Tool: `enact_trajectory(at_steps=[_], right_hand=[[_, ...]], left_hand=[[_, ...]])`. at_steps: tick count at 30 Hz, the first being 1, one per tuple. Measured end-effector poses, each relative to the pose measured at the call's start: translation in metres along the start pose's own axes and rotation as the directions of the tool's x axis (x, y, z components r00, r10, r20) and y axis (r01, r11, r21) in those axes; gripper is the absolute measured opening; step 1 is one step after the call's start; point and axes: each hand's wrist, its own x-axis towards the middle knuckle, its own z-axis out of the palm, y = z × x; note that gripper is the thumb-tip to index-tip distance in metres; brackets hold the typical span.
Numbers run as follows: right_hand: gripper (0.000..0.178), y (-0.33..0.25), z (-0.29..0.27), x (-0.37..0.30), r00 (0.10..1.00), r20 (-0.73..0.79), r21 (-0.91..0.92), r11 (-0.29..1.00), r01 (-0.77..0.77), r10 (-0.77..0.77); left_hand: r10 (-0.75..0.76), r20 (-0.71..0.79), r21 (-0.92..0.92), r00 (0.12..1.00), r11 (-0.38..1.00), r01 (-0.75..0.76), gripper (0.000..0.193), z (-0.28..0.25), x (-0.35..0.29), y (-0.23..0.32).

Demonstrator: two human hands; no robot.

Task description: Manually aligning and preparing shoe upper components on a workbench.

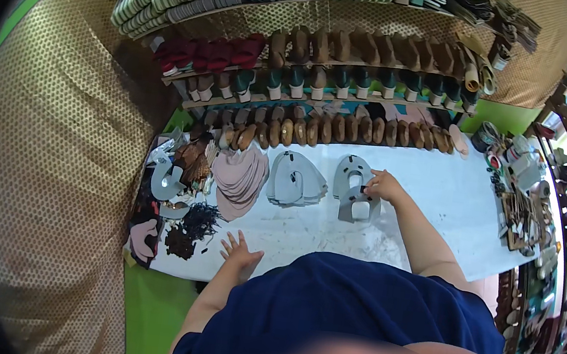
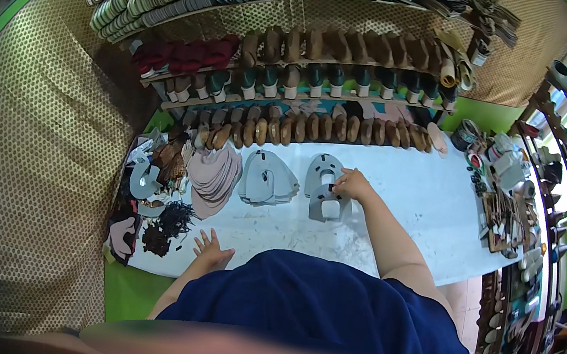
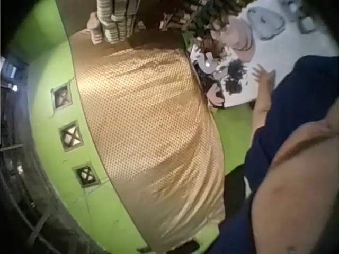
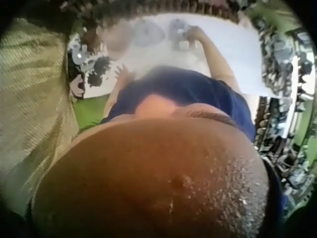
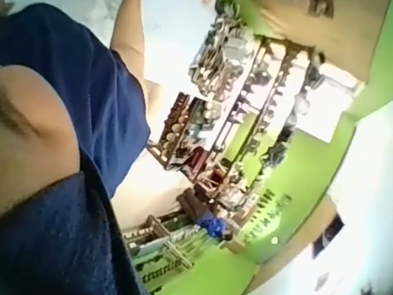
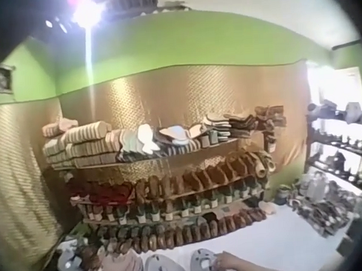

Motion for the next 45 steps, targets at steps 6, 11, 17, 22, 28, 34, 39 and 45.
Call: enact_trajectory(at_steps=[6, 11, 17, 22, 28, 34, 39, 45], right_hand=[[0.02, 0.042, 0.012, 0.114, 0.998, -0.051, -0.058, 0.998, -0.038, 0.036], [0.029, 0.075, 0.031, 0.177, 0.983, -0.072, -0.401, 0.897, -0.184, 0.169], [0.039, 0.038, 0.024, 0.184, 0.897, -0.009, -0.303, 0.854, -0.423, 0.442], [0.033, 0.026, 0.034, 0.174, 0.905, -0.15, -0.348, 0.835, -0.426, 0.399], [0.073, -0.025, 0.09, 0.128, 0.912, -0.397, -0.464, 0.836, -0.293, 0.099], [0.076, -0.023, 0.099, 0.101, 0.942, -0.265, -0.508, 0.801, -0.317, 0.205], [0.07, -0.023, 0.1, 0.106, 0.945, -0.251, -0.515, 0.797, -0.315, 0.211], [0.055, -0.048, 0.111, 0.126, 0.896, -0.384, -0.334, 0.871, -0.359, 0.222]], left_hand=[[-0.033, 0.065, 0.026, 0.997, 0.999, 0.032, 0.134, -0.008, 0.003, 0.007], [-0.025, 0.146, 0.056, 0.989, 0.998, 0.017, 0.132, -0.02, 0.008, 0.01], [-0.029, 0.165, 0.041, 0.986, 0.999, 0.023, 0.131, -0.021, 0.002, 0.007], [-0.024, 0.177, 0.025, 0.984, 0.999, 0.019, 0.131, -0.024, 0.0, 0.01], [-0.068, 0.21, 0.064, 0.975, 0.996, 0.056, 0.129, -0.027, -0.001, 0.011], [-0.05, 0.222, 0.059, 0.974, 0.998, 0.038, 0.128, -0.037, -0.003, 0.021], [-0.05, 0.235, 0.069, 0.971, 0.997, 0.035, 0.128, -0.035, -0.003, 0.018], [-0.045, 0.25, 0.084, 0.967, 0.996, 0.025, 0.128, -0.036, -0.001, 0.016]])
